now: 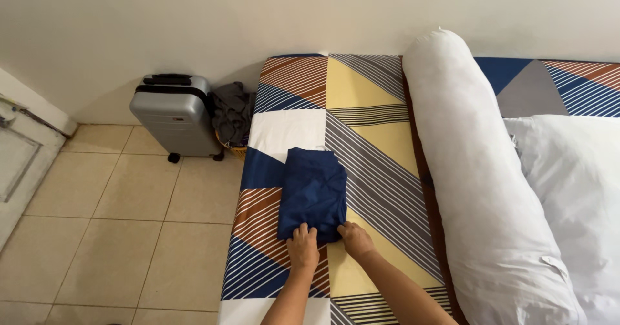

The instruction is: The person spreads a patterned sheet over a mattress and tucks the edges in before placing a bolster and a pillow on the bed.

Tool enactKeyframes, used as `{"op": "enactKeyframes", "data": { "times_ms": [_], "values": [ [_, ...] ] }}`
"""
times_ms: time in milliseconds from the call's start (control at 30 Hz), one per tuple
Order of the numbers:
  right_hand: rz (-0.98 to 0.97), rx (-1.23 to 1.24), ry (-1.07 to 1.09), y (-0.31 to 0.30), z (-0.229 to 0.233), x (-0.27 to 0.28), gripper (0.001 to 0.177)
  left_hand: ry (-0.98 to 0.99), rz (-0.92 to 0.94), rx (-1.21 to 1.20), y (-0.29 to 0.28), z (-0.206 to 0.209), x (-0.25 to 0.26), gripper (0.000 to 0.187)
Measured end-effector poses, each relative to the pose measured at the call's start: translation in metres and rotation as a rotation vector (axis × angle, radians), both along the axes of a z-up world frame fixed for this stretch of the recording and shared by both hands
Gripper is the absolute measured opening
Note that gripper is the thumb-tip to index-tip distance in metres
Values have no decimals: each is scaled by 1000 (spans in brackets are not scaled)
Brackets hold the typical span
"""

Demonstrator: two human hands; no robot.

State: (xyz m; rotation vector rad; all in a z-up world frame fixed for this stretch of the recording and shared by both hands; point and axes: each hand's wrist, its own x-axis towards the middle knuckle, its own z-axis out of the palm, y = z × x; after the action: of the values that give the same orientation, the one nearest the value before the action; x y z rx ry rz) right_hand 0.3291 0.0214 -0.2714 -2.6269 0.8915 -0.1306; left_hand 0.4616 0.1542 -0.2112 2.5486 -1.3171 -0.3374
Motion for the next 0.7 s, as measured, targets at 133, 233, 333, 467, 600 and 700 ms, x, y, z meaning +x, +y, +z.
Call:
{"op": "enactKeyframes", "data": {
  "times_ms": [133, 233, 333, 467, 600, 700],
  "values": [
    [-10, 9, 46, 4, 2, 0, 23, -16, 26, -37, 1, -11, 1, 19],
    [-6, 43, 35, 9, 8, -7, 27, -8, 36, -139, 6, -20, 2, 23],
    [-5, 78, 36, 17, 11, -18, 23, 10, 18, -216, 20, -25, -3, 21],
    [38, 165, -33, 32, 15, -40, 17, 62, -33, -298, 40, -29, -17, 16],
    [125, 233, 92, 48, 21, -64, 13, 67, -53, -280, 64, -32, -42, 14],
    [121, 301, 76, 59, 30, -92, 22, 176, -69, -225, 80, -34, -62, 16]
  ]
}}
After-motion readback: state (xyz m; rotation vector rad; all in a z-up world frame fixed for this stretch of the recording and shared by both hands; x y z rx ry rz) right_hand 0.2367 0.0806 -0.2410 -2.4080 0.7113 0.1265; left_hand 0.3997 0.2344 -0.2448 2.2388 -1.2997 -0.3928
